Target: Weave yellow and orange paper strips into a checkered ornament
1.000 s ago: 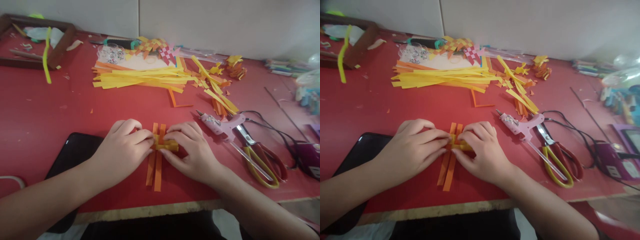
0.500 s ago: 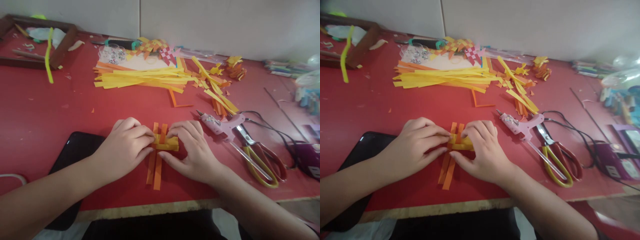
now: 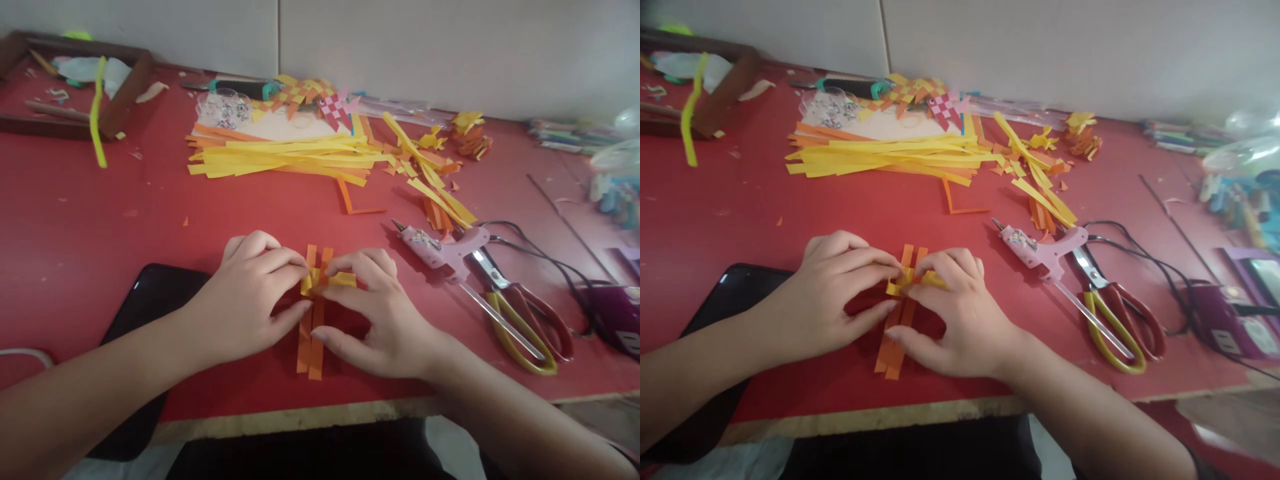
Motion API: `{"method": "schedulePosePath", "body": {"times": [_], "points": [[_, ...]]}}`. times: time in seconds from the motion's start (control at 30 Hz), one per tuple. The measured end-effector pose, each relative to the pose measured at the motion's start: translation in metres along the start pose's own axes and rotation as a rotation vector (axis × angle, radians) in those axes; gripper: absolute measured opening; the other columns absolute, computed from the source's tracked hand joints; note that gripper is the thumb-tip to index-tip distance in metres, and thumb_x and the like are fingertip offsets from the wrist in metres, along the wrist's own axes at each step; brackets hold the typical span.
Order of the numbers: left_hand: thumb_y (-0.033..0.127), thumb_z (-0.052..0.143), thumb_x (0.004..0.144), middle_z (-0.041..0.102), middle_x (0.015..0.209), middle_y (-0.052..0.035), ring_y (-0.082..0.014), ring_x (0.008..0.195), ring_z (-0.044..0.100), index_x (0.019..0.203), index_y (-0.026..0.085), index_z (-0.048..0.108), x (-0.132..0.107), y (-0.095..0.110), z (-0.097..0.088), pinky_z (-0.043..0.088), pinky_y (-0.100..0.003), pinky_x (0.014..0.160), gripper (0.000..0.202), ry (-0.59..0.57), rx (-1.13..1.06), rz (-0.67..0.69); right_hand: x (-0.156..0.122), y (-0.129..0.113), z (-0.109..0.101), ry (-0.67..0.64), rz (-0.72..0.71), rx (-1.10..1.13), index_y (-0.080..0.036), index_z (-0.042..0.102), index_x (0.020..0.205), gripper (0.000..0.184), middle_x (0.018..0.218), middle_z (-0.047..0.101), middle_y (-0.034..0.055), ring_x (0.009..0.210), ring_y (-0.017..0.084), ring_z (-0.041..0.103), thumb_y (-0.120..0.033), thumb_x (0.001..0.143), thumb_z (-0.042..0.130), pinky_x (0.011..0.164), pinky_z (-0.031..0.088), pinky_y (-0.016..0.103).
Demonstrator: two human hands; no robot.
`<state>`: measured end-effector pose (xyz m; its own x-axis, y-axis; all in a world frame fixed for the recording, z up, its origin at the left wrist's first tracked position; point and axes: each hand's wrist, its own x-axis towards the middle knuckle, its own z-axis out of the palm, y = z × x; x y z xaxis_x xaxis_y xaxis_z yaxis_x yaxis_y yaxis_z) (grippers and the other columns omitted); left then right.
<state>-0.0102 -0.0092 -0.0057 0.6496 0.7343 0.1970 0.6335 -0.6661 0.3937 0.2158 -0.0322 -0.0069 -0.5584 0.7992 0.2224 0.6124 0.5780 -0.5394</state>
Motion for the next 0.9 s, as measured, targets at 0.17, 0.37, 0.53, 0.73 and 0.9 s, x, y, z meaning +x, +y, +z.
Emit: {"method": "schedulePosePath", "body": {"times": [0.17,0.37,0.53,0.73,0.9], "points": [[0.028,0.066,0.091,0.075,0.111,-0.0044,-0.0285,0.098,0.054,0.127,0.019,0.061,-0.001,-0.002,0.001,0.039,-0.045,0.083,0.037,0.006,0.023,0.002,-0.002,0.001,0.001,0.004,-0.050,-0.061,-0.017,0.078,0.101,0.031,0.114,0.060,0.0145,0.104,0.031,0.052,-0.043,0.088,0.065,0.085,0.040,0.050],[0.025,0.064,0.093,0.075,0.107,-0.0009,-0.0279,0.097,0.053,0.095,0.022,0.073,0.000,-0.001,0.002,0.038,-0.046,0.083,0.010,0.061,0.076,0.087,-0.001,0.003,0.003,0.024,-0.023,-0.092,-0.021,0.078,0.101,0.024,0.109,0.066,0.0117,0.099,0.029,0.056,-0.038,0.090,0.065,0.083,0.042,0.048],[0.024,0.063,0.095,0.077,0.100,0.0023,-0.0254,0.092,0.053,0.085,0.024,0.075,0.001,0.001,0.005,0.037,-0.045,0.081,0.016,0.121,0.065,0.082,0.001,0.012,0.006,0.147,0.039,-0.130,-0.020,0.077,0.098,0.015,0.094,0.076,0.0055,0.090,0.023,0.062,-0.025,0.093,0.064,0.079,0.044,0.040],[0.025,0.063,0.096,0.077,0.100,0.0016,-0.0273,0.094,0.054,0.082,0.023,0.075,0.001,0.005,0.007,0.037,-0.045,0.082,0.018,0.146,0.079,0.061,0.001,0.017,0.006,0.137,-0.013,-0.219,-0.022,0.078,0.099,0.016,0.102,0.080,0.0012,0.095,0.023,0.064,-0.032,0.088,0.073,0.081,0.041,0.041],[0.020,0.061,0.097,0.078,0.098,0.0003,-0.0264,0.098,0.058,0.084,0.020,0.076,0.000,0.007,0.007,0.039,-0.044,0.085,0.020,0.177,0.089,0.102,0.001,0.016,0.009,0.150,-0.036,-0.268,-0.021,0.078,0.098,0.018,0.103,0.080,0.0004,0.096,0.023,0.062,-0.035,0.089,0.073,0.081,0.038,0.040]]}}
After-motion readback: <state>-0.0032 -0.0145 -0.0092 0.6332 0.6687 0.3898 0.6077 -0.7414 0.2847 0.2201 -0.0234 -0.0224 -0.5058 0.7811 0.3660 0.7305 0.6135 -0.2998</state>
